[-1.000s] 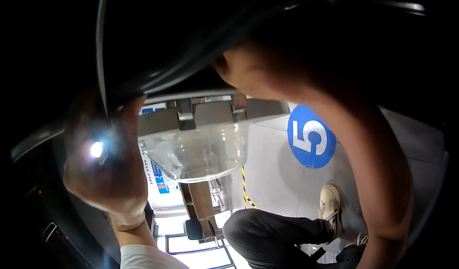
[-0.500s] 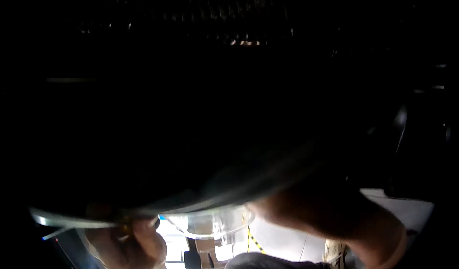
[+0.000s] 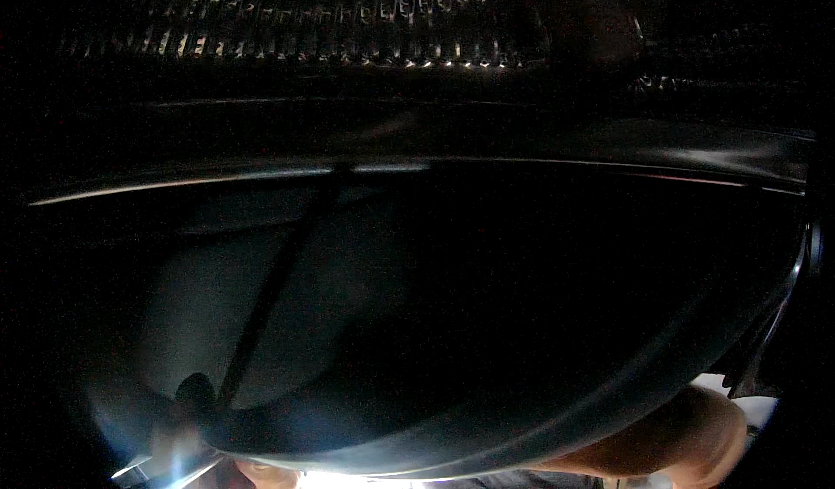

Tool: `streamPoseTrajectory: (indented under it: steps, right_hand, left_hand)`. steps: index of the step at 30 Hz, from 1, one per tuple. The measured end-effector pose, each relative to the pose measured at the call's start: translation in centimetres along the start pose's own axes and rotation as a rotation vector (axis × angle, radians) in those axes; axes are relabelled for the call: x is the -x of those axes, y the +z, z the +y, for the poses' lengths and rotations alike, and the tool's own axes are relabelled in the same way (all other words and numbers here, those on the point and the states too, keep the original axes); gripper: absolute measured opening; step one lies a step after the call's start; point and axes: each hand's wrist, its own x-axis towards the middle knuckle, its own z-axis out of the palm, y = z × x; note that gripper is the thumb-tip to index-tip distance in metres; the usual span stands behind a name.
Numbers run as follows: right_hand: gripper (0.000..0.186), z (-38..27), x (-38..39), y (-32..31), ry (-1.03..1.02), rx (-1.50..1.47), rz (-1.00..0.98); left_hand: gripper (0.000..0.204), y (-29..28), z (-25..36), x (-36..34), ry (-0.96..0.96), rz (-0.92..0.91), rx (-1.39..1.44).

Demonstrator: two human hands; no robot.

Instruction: The person positions a washing machine door hinge against the machine frame and uses a screwdriver to tighten screws, while another person assists by holding the door in place.

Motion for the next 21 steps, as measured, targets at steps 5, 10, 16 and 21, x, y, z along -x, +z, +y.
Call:
streamPoseTrajectory:
  steps: [5, 10, 16, 21]
  right_hand:
    - [0.007, 0.6, -0.8, -1.0, -0.012, -0.016, -0.023]
    - [0.009, -2.4, 1.0, 0.9, 0.001, -0.068, -0.043]
    - [0.011, -4.2, 2.5, 2.3, -0.014, -0.083, -0.054]
    - [0.014, -4.2, 2.7, 2.2, -0.007, -0.092, -0.056]
  left_hand:
    - [0.042, 1.0, -0.6, -0.3, -0.009, 0.049, 0.001]
    - [0.043, -3.7, 0.6, -0.4, -0.019, 0.036, -0.019]
    - [0.045, -6.6, 1.4, 0.6, -0.015, 0.054, -0.025]
    - [0.046, -6.8, 1.6, 0.8, -0.018, 0.056, -0.016]
